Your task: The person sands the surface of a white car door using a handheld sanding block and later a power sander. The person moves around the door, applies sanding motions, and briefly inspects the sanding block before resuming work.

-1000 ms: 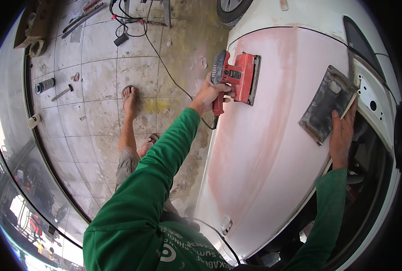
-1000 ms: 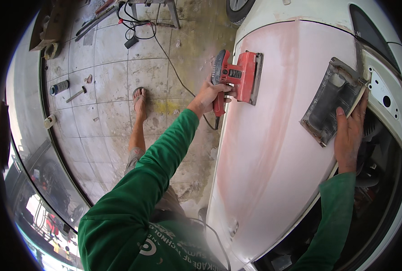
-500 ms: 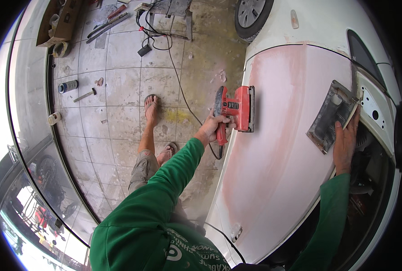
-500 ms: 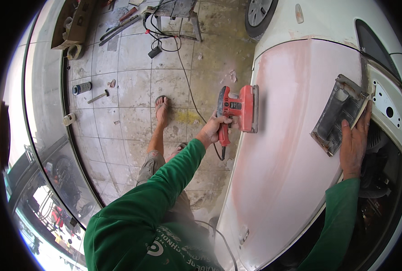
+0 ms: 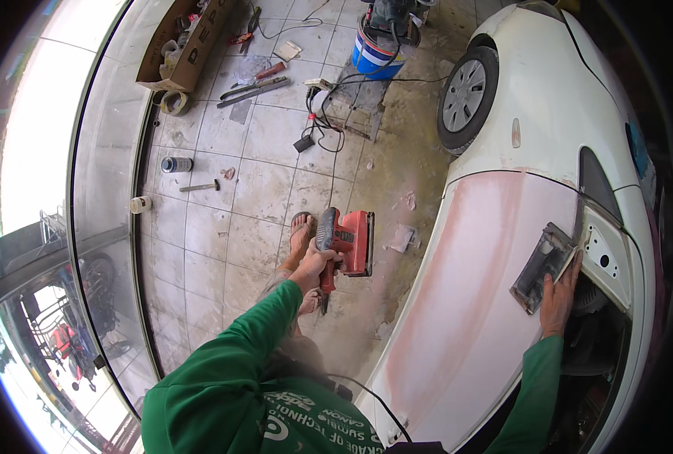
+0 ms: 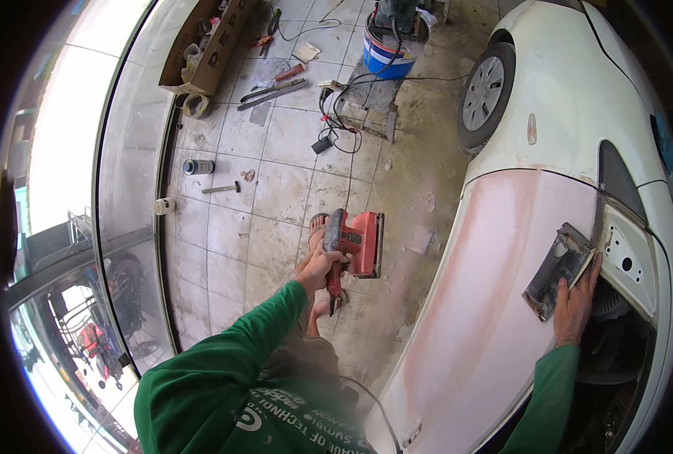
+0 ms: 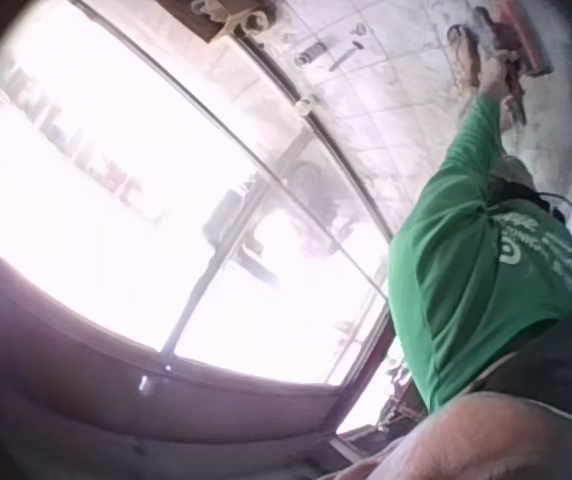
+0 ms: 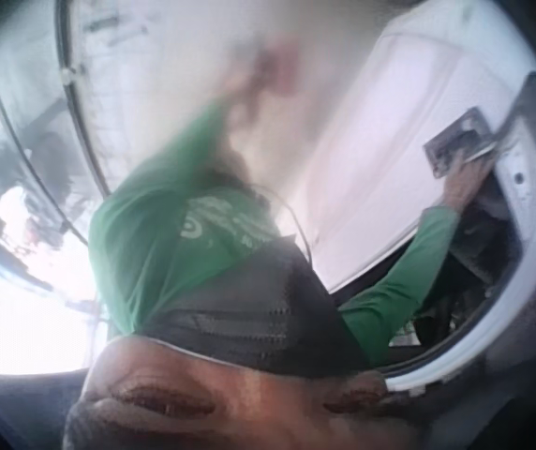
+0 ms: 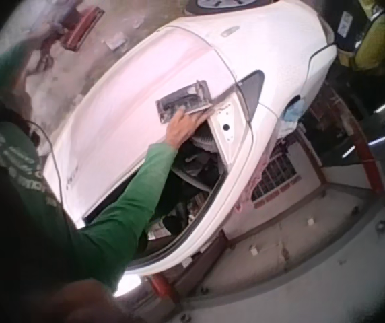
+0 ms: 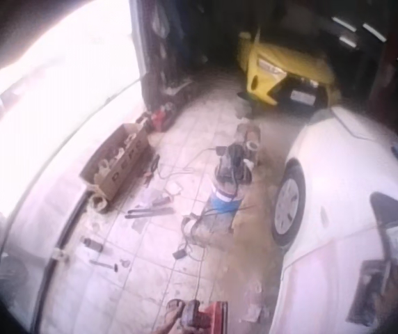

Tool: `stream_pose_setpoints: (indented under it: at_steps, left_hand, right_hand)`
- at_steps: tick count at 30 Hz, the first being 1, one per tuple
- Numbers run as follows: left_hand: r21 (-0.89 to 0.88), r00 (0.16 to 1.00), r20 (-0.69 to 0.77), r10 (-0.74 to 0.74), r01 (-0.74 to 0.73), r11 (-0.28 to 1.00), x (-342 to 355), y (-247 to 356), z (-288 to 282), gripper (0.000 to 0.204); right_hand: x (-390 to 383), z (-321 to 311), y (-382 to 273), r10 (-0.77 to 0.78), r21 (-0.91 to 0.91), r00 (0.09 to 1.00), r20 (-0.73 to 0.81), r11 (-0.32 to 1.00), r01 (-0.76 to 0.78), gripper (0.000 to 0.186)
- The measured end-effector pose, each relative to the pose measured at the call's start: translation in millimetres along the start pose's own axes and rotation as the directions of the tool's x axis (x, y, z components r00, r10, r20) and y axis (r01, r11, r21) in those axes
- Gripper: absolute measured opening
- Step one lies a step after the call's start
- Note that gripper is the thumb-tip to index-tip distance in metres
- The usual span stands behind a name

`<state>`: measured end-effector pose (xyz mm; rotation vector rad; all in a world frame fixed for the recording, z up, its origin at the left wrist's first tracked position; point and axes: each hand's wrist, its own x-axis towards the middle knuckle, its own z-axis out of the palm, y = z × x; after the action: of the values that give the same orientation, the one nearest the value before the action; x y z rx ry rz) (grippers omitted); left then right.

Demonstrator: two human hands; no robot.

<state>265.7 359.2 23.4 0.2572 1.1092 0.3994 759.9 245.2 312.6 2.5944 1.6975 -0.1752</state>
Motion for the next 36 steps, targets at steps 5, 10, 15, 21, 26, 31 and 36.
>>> stream_pose_setpoints:
  at_steps: [5, 10, 15, 21, 26, 31, 36]
  left_hand:
    - [0.074, 0.979, -0.184, 0.085, -0.073, 0.995, -19, 86, -25, 0.054]
    - [0.114, 0.963, -0.247, 0.105, -0.078, 0.990, -30, 154, -45, 0.054]
    - [0.377, 0.953, -0.208, 0.218, -0.128, 0.917, -39, 208, -50, 0.060]
    - [0.937, 0.900, 0.110, 0.422, -0.236, 0.257, -11, 255, -10, 0.078]
    - [0.932, 0.839, 0.342, 0.424, -0.360, -0.041, 26, 281, 44, 0.081]
    - [0.893, 0.807, 0.449, 0.383, -0.411, -0.181, 77, 319, 98, 0.082]
    - [0.891, 0.856, 0.429, 0.289, -0.349, -0.290, 150, 341, 119, 0.087]
  right_hand:
    - [6, -8, -22, 0.015, -0.015, 0.997, 0.073, 1.000, -0.014, 0.053]
    - [11, -21, -36, 0.043, -0.088, 0.991, 0.129, 0.996, -0.031, 0.048]
    - [15, -39, -43, 0.090, -0.091, 0.962, 0.259, 0.994, -0.068, 0.048]
    - [22, -40, -41, 0.083, -0.094, 0.960, 0.269, 0.994, -0.060, 0.049]
    - [28, -45, -49, 0.110, -0.092, 0.952, 0.284, 0.992, -0.087, 0.048]
    - [23, -40, -44, 0.132, -0.024, 0.972, 0.196, 0.991, -0.130, 0.054]
    - [36, -51, -53, 0.141, 0.027, 0.935, 0.326, 0.987, -0.158, 0.067]
